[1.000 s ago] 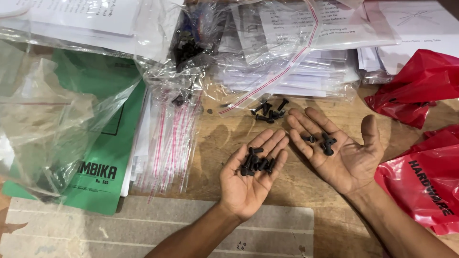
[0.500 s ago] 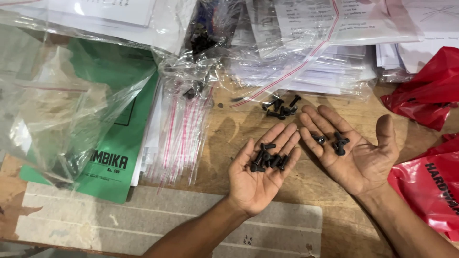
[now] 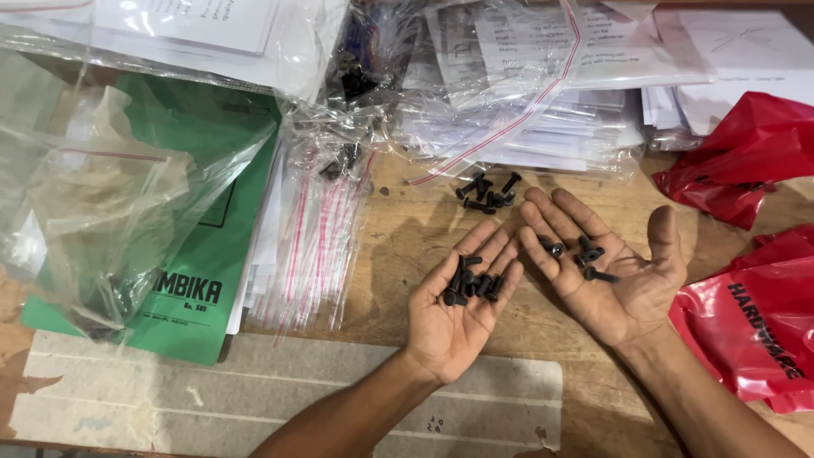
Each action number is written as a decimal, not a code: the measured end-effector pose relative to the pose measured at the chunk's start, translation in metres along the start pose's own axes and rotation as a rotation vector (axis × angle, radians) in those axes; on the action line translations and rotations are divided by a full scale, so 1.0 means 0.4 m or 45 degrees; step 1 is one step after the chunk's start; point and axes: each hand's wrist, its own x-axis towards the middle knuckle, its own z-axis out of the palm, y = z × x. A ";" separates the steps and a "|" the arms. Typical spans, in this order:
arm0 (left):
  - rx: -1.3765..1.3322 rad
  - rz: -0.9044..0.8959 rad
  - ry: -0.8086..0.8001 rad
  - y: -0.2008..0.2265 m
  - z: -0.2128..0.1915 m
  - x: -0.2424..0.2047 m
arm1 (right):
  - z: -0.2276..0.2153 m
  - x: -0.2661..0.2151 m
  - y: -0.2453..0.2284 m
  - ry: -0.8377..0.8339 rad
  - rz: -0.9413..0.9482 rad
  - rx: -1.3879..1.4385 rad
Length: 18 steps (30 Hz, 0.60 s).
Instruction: The person sorts small black screws on a wooden table, picking them up and placing them into red plastic bags. The person also handles clear plastic bags and a green file folder while organizing the hardware.
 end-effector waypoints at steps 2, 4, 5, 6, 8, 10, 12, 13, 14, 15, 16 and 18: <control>0.011 0.003 0.012 -0.002 0.002 -0.004 | 0.011 -0.002 0.008 0.010 -0.005 0.029; 0.019 -0.014 0.037 -0.006 -0.001 -0.008 | 0.020 -0.005 0.021 0.041 -0.006 0.106; 0.020 -0.012 0.033 -0.008 -0.003 -0.009 | 0.025 -0.007 0.024 0.038 -0.007 0.104; 0.011 -0.027 0.043 -0.009 -0.006 -0.010 | 0.031 -0.009 0.028 0.031 -0.011 0.122; -0.003 -0.037 0.052 -0.009 -0.005 -0.015 | 0.041 -0.013 0.034 0.023 -0.010 0.133; 0.019 -0.058 0.023 -0.004 0.006 -0.019 | 0.050 -0.015 0.039 -0.011 -0.024 0.097; 0.025 -0.060 0.009 -0.003 0.008 -0.022 | 0.052 -0.014 0.042 -0.025 -0.027 0.079; 0.034 -0.071 -0.007 -0.003 0.008 -0.023 | 0.051 -0.014 0.044 -0.037 -0.038 0.064; 0.033 -0.069 -0.010 -0.004 0.006 -0.023 | 0.056 -0.015 0.046 -0.040 -0.038 0.062; 0.025 -0.069 -0.014 -0.005 0.005 -0.023 | 0.061 -0.016 0.048 -0.015 -0.045 0.085; 0.018 -0.069 -0.019 -0.006 0.003 -0.022 | 0.066 -0.016 0.050 0.010 -0.053 0.108; 0.009 -0.060 -0.010 -0.009 0.001 -0.023 | 0.072 -0.017 0.055 0.080 -0.064 0.103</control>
